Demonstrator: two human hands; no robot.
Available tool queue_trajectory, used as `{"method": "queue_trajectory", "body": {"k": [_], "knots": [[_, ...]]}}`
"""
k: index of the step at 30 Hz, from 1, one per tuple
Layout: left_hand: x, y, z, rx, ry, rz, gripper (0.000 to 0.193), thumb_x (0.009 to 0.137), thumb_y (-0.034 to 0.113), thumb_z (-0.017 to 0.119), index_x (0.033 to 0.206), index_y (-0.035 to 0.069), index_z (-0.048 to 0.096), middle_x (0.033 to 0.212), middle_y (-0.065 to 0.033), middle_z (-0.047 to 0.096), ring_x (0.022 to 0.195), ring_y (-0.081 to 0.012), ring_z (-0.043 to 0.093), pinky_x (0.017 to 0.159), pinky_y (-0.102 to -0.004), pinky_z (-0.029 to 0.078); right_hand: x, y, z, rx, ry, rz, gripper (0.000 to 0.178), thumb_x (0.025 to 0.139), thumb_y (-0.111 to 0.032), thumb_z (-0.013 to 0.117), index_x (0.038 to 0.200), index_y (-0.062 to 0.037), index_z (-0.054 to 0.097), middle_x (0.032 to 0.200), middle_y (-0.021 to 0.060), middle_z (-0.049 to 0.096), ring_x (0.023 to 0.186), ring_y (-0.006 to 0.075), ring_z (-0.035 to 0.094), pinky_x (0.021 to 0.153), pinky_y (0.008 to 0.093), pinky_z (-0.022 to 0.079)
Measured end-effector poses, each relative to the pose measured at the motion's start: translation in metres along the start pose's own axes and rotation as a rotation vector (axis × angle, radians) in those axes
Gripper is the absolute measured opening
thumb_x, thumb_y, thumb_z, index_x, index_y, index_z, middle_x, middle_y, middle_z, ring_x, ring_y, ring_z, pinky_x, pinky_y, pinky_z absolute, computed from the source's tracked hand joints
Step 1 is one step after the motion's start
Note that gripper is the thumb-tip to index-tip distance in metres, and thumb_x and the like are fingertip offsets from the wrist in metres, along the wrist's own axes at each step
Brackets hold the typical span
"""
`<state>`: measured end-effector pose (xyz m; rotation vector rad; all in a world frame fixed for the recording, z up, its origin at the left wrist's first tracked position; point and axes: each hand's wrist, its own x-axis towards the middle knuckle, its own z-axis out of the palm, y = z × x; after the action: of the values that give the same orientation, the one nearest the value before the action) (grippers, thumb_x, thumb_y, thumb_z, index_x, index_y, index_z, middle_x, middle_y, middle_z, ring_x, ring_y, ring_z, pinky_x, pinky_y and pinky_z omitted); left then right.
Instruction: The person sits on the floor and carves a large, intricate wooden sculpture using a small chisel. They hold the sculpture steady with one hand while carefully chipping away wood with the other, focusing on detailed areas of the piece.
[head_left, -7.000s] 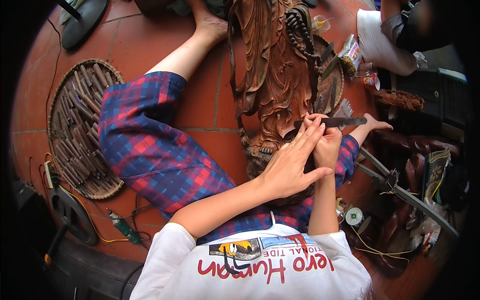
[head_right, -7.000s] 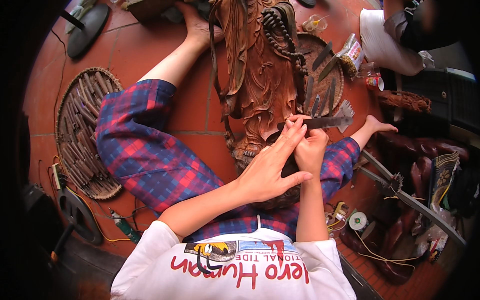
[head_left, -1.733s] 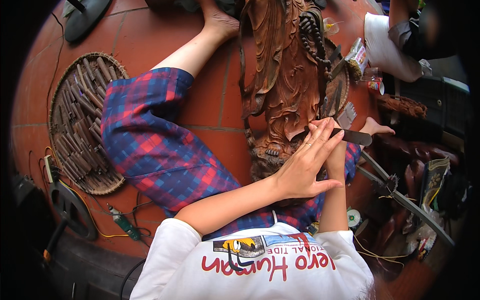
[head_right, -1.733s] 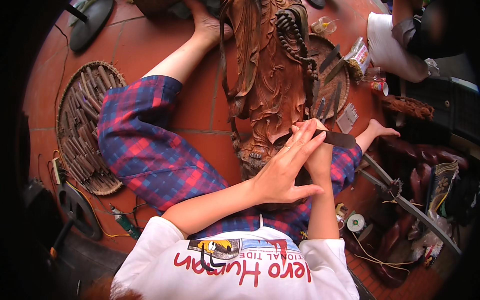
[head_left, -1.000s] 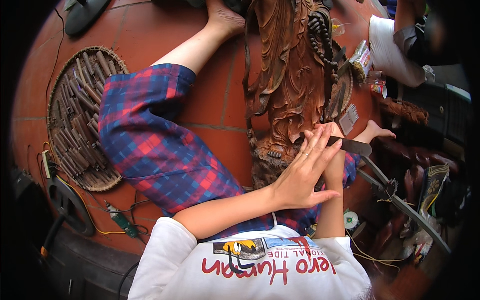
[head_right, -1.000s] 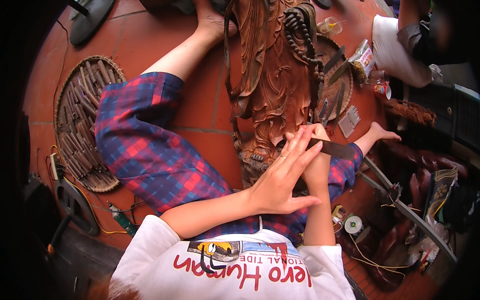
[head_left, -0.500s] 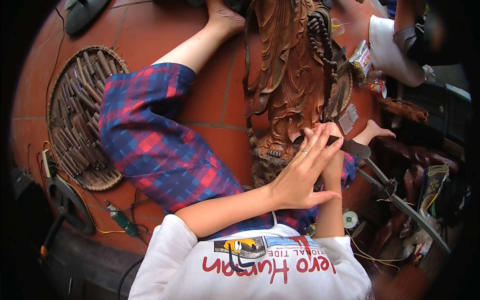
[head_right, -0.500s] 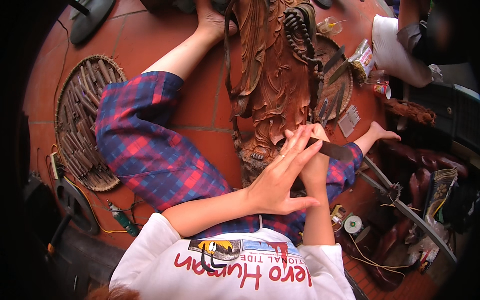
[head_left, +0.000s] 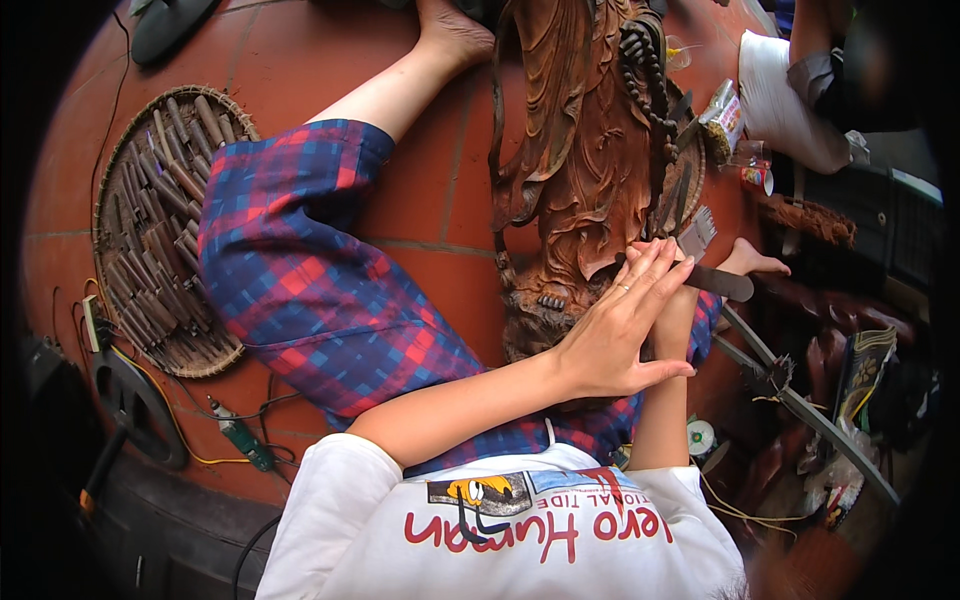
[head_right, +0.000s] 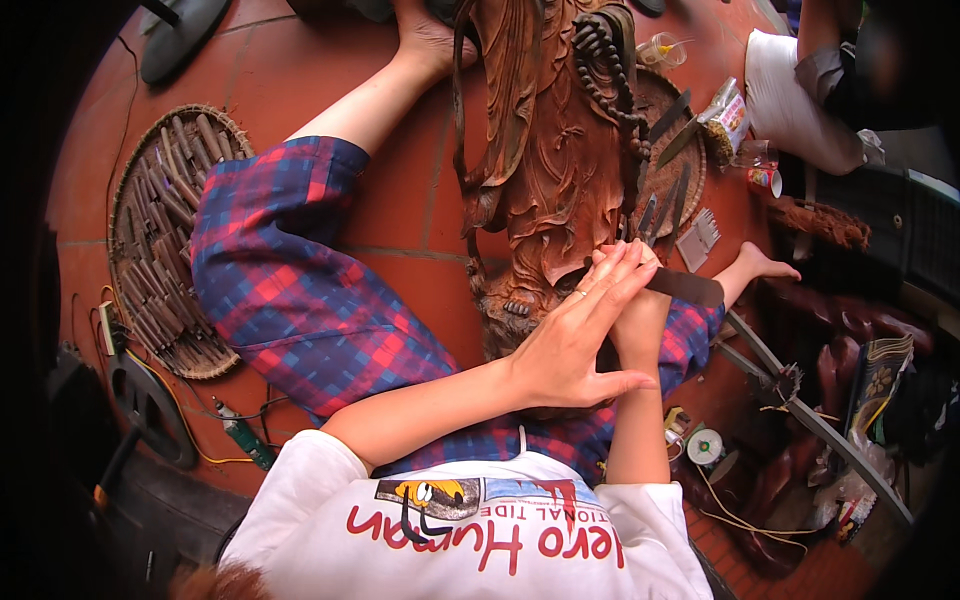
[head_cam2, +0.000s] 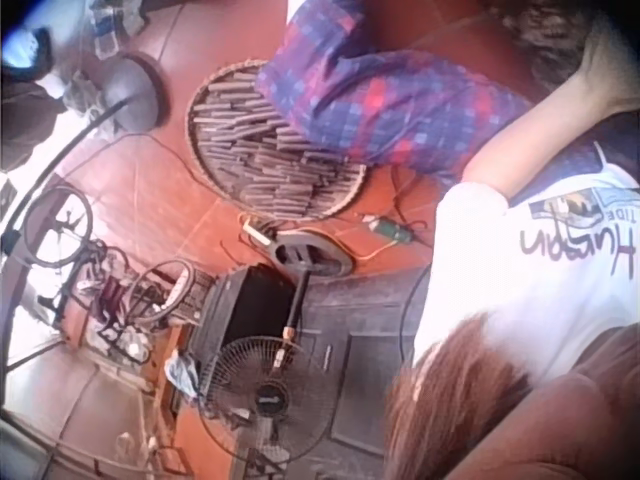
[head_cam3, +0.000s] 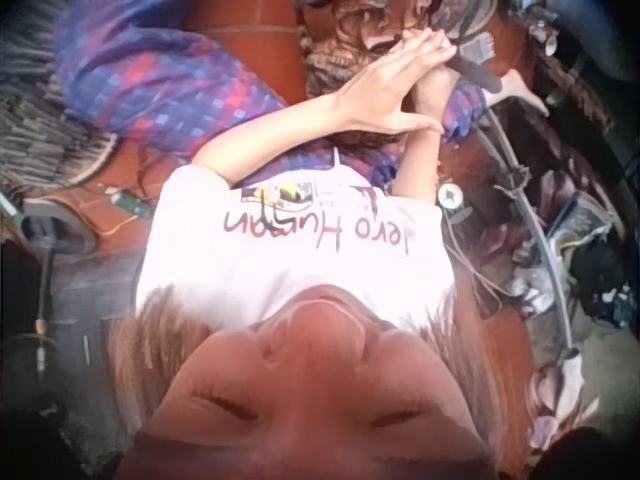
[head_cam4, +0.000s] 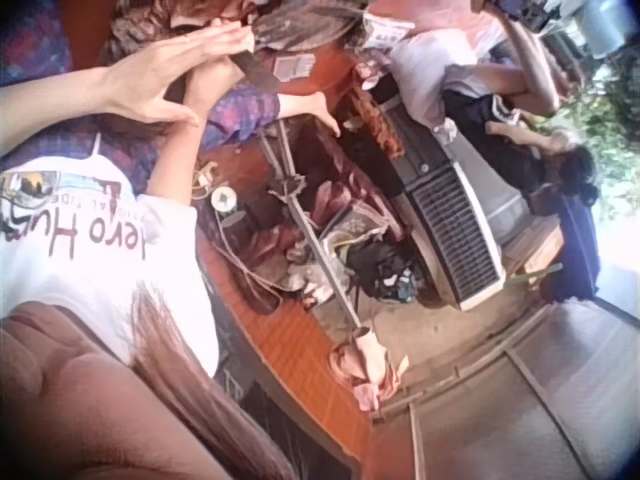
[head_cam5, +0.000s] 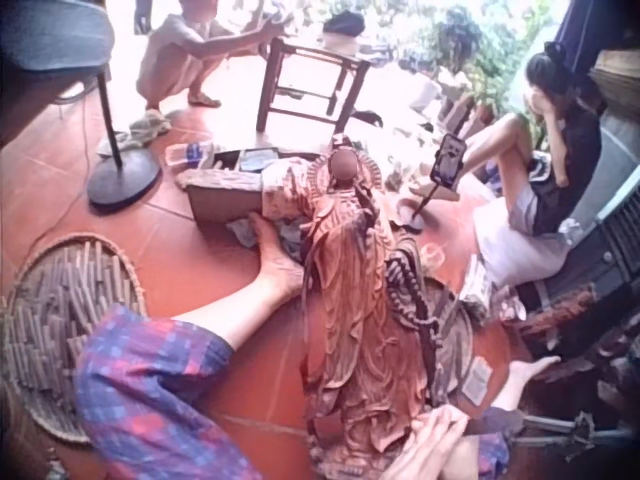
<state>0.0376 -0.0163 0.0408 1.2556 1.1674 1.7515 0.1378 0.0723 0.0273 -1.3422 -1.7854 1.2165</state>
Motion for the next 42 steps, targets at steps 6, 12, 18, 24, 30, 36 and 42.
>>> {"method": "queue_trajectory", "body": {"k": [6,12,18,24,30,36,42], "knots": [[-0.006,0.0,-0.002,0.047,0.012,0.002,0.103,0.081,0.045,0.08,0.155,-0.004,0.028,0.159,-0.0322,0.027,0.151,-0.0466,0.023,0.122,-0.0527,0.02,0.006,0.0,-0.004,-0.23,-0.082,-0.086,0.025,0.085,-0.009,0.078,0.088,0.0013,0.056,0.083,0.0118,0.063,0.073,0.0237,0.063,0.063,0.0371,0.051],[-0.011,0.01,-0.012,0.095,-0.005,-0.005,0.101,0.081,0.043,0.081,0.154,-0.004,0.03,0.158,-0.0325,0.028,0.15,-0.0462,0.024,0.123,-0.0502,0.021,-0.001,-0.017,-0.001,-0.408,-0.107,-0.178,0.023,0.087,-0.012,0.078,0.09,0.002,0.059,0.088,0.0131,0.067,0.075,0.0248,0.065,0.065,0.0363,0.052],[-0.001,-0.001,-0.001,-0.001,-0.02,0.015,0.1,0.08,0.043,0.081,0.154,-0.002,0.031,0.16,-0.0328,0.025,0.152,-0.0462,0.019,0.123,-0.0548,0.017,-0.001,-0.004,-0.008,-0.217,-0.057,-0.063,0.022,0.087,-0.012,0.078,0.089,0.0019,0.061,0.09,0.0121,0.067,0.078,0.0227,0.065,0.066,0.0354,0.051],[-0.004,-0.001,-0.003,0.016,-0.045,0.035,0.096,0.082,0.043,0.08,0.154,-0.001,0.033,0.161,-0.0329,0.022,0.152,-0.0477,0.018,0.123,-0.0547,0.016,0.005,-0.014,-0.006,-0.324,-0.122,-0.154,0.022,0.086,-0.014,0.079,0.09,0.0017,0.064,0.086,0.0107,0.063,0.076,0.0248,0.064,0.067,0.0373,0.051],[-0.017,0.009,-0.011,0.09,-0.049,0.026,0.096,0.083,0.046,0.078,0.154,-0.001,0.033,0.161,-0.0332,0.022,0.152,-0.0463,0.018,0.123,-0.0549,0.017,-0.006,-0.03,0.005,-0.43,-0.18,-0.206,0.027,0.084,-0.016,0.082,0.089,0.0027,0.063,0.085,0.0108,0.062,0.077,0.0225,0.063,0.069,0.0368,0.05],[-0.01,0.008,-0.009,0.076,-0.09,0.015,0.097,0.083,0.046,0.079,0.154,-0.001,0.034,0.161,-0.0327,0.022,0.152,-0.0463,0.018,0.123,-0.0544,0.019,-0.004,-0.012,-0.002,-0.254,-0.093,-0.112,0.025,0.081,-0.013,0.083,0.088,0.0034,0.065,0.087,0.0116,0.062,0.08,0.0231,0.063,0.069,0.0367,0.05],[-0.009,0.003,-0.007,0.106,-0.086,0.003,0.096,0.082,0.047,0.078,0.153,-0.001,0.035,0.161,-0.0324,0.022,0.152,-0.0466,0.018,0.122,-0.0533,0.02,-0.002,-0.009,-0.005,-0.171,-0.122,0.009,0.027,0.084,-0.015,0.08,0.088,0.0037,0.062,0.095,0.0134,0.062,0.085,0.0243,0.064,0.072,0.0384,0.052]]}}
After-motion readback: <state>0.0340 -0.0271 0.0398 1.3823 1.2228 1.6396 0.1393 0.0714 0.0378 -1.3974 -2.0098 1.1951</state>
